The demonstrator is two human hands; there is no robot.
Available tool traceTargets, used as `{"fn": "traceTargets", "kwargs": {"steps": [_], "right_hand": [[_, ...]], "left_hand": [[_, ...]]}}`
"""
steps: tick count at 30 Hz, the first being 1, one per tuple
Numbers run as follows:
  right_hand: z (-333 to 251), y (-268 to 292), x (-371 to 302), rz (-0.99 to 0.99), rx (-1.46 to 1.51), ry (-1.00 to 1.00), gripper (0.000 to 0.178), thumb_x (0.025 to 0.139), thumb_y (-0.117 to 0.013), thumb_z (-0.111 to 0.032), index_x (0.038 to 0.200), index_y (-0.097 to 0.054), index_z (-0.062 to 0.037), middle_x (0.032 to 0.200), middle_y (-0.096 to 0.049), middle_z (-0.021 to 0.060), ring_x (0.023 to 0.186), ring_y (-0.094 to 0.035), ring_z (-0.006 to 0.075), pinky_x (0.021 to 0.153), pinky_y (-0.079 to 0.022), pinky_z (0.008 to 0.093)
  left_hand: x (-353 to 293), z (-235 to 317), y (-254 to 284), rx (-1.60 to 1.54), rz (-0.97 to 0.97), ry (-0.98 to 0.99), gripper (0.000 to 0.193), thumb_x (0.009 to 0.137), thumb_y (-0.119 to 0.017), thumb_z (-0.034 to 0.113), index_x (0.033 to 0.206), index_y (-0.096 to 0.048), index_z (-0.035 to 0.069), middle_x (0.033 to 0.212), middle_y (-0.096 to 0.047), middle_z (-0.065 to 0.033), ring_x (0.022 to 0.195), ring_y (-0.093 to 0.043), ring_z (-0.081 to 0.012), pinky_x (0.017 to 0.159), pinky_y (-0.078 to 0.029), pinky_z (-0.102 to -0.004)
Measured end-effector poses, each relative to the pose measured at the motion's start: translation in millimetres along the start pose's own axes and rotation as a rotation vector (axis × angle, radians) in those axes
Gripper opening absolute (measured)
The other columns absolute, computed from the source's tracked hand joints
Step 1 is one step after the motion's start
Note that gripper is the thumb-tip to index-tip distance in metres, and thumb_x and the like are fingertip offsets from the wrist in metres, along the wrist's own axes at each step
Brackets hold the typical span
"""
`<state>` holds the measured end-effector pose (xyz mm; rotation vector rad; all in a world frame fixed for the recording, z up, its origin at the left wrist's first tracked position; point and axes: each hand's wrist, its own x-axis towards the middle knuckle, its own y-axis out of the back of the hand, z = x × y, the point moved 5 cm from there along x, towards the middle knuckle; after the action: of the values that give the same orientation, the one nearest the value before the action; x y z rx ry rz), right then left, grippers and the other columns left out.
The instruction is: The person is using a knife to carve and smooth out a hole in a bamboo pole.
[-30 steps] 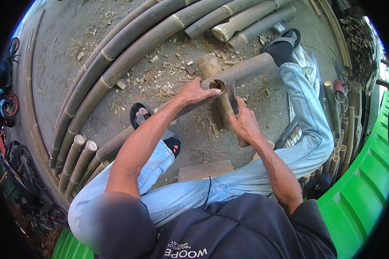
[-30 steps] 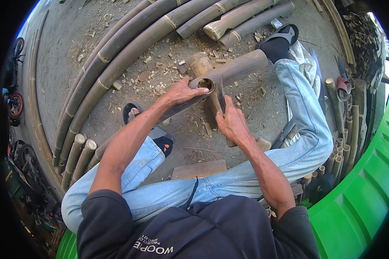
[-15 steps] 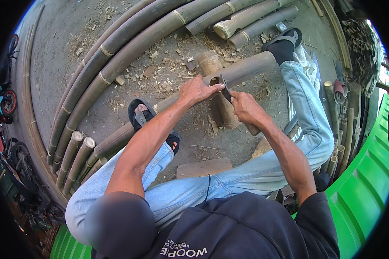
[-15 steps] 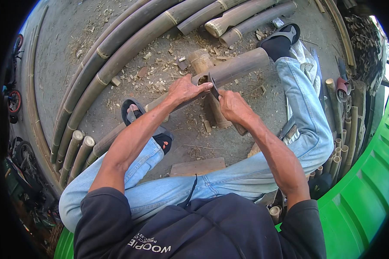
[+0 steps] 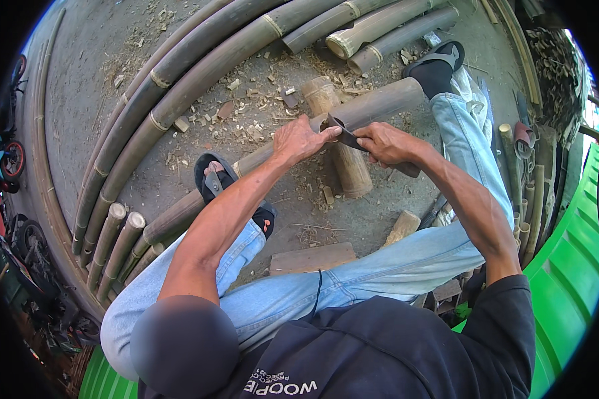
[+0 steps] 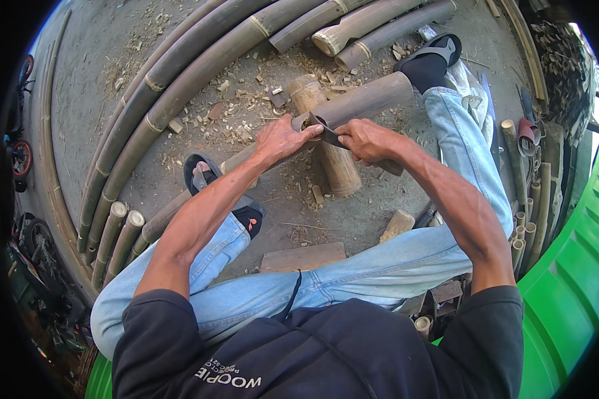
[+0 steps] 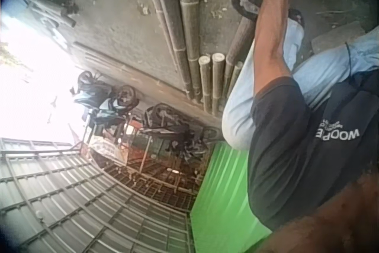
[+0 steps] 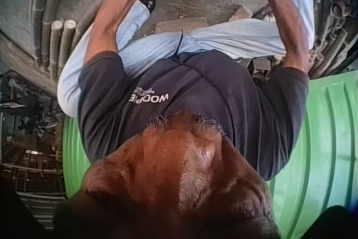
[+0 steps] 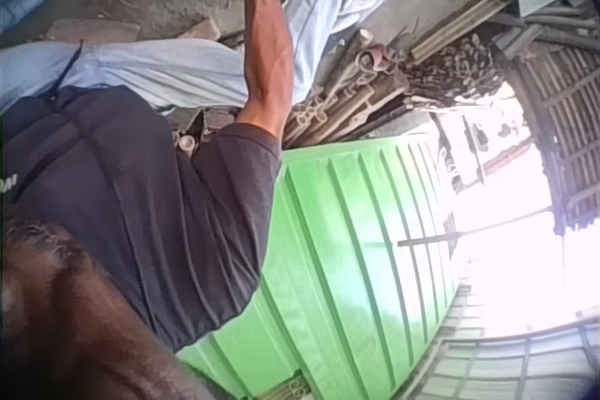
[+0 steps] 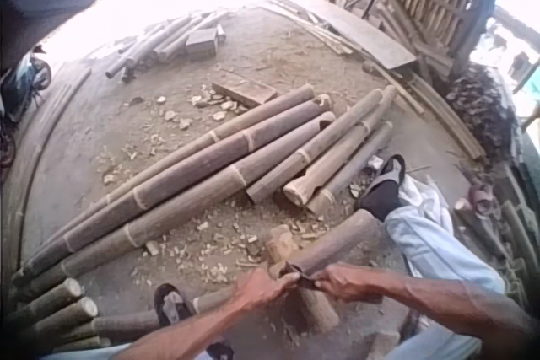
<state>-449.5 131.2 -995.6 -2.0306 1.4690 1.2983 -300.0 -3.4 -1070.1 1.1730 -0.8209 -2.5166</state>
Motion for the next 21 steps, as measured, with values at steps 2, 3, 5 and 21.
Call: {"fn": "traceTargets", "kwargs": {"steps": [2,3,5,21], "right_hand": [[0,4,-2,-0.007,0.006,-0.018,0.039,0.108,-0.045,-0.02,0.133,-0.063,0.0033,0.078,-0.068,0.0155,0.065,-0.071,0.0257,0.065,-0.057,0.0434],[1,5,-4,-0.013,0.013,-0.037,0.039,0.108,-0.045,-0.021,0.133,-0.063,0.003,0.082,-0.071,0.0189,0.071,-0.073,0.0298,0.07,-0.058,0.0452],[8,-5,-6,0.094,-0.053,0.069,0.039,0.108,-0.044,-0.021,0.134,-0.063,0.0022,0.088,-0.072,0.0231,0.08,-0.074,0.0348,0.077,-0.057,0.0483],[-26,-95,-45,0.436,0.394,0.004,0.075,0.083,-0.065,-0.02,0.156,-0.05,-0.0092,0.108,-0.07,0.0367,0.104,-0.071,0.0478,0.098,-0.053,0.048]], "left_hand": [[1,0,-1,-0.013,-0.049,0.027,0.107,0.075,-0.068,0.085,0.116,-0.066,-0.013,0.107,-0.073,-0.0307,0.104,-0.073,-0.0426,0.093,-0.055,-0.0503],[1,0,-1,-0.009,-0.051,0.027,0.107,0.075,-0.068,0.085,0.116,-0.066,-0.013,0.107,-0.073,-0.0307,0.104,-0.073,-0.0426,0.093,-0.055,-0.0503],[4,-4,-5,0.01,-0.12,-0.024,0.114,0.07,-0.072,0.085,0.132,-0.061,-0.01,0.122,-0.07,-0.0309,0.118,-0.068,-0.0419,0.103,-0.052,-0.0485],[11,-44,-5,-0.249,-0.285,-0.175,0.124,0.061,-0.078,0.089,0.138,-0.058,-0.007,0.123,-0.069,-0.0304,0.121,-0.067,-0.0432,0.104,-0.052,-0.0494]]}}
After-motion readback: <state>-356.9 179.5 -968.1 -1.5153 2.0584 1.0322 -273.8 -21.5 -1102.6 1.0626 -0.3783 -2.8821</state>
